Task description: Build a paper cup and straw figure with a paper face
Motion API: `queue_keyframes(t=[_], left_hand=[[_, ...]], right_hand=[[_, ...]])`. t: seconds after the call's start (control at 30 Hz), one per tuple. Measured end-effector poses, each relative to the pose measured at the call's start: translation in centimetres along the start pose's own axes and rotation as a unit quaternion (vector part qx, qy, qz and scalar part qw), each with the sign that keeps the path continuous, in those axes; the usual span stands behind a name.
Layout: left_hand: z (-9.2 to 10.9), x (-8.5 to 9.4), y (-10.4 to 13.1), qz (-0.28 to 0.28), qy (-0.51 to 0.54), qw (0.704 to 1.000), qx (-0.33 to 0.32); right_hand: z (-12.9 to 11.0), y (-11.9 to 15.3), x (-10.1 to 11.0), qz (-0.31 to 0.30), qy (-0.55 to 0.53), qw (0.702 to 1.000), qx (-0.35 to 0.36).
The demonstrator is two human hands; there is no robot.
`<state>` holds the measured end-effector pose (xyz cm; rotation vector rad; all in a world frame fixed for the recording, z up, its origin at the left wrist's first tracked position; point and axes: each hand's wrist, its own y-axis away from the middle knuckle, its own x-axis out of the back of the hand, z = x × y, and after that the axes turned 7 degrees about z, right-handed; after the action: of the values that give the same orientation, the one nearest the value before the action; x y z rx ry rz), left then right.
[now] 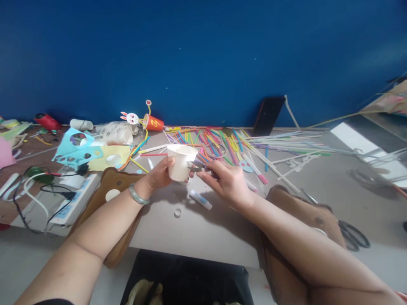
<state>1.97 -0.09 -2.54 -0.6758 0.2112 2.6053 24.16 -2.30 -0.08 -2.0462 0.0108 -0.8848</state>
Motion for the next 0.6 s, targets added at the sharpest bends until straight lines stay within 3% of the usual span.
queue_keyframes(t=[0.17, 0.37, 0.47, 0.6], left_hand=[[0.4, -0.2, 0.3, 0.027, -0.043, 0.998, -0.045], [1.0, 0.1, 0.2, 0.096, -0.176, 0.964, -0.175], [1.0, 0.3, 0.1, 0.077, -0.167, 0.971, -0.155], [0.5, 0.8, 0.2, 0.050, -0.149, 0.982, -0.102]], right_hand=[[-0.3, -0.1, 0.0, -0.022, 0.012, 0.999, -0.033], [-0.9, -0.5, 0.4, -0.069, 0.000, 0.993, -0.099], [-1.2, -0.9, 0.8, -0.103, -0.021, 0.987, -0.122], [-1.1, -1.4, 1.4, -0.138, -0.011, 0.985, -0.101]])
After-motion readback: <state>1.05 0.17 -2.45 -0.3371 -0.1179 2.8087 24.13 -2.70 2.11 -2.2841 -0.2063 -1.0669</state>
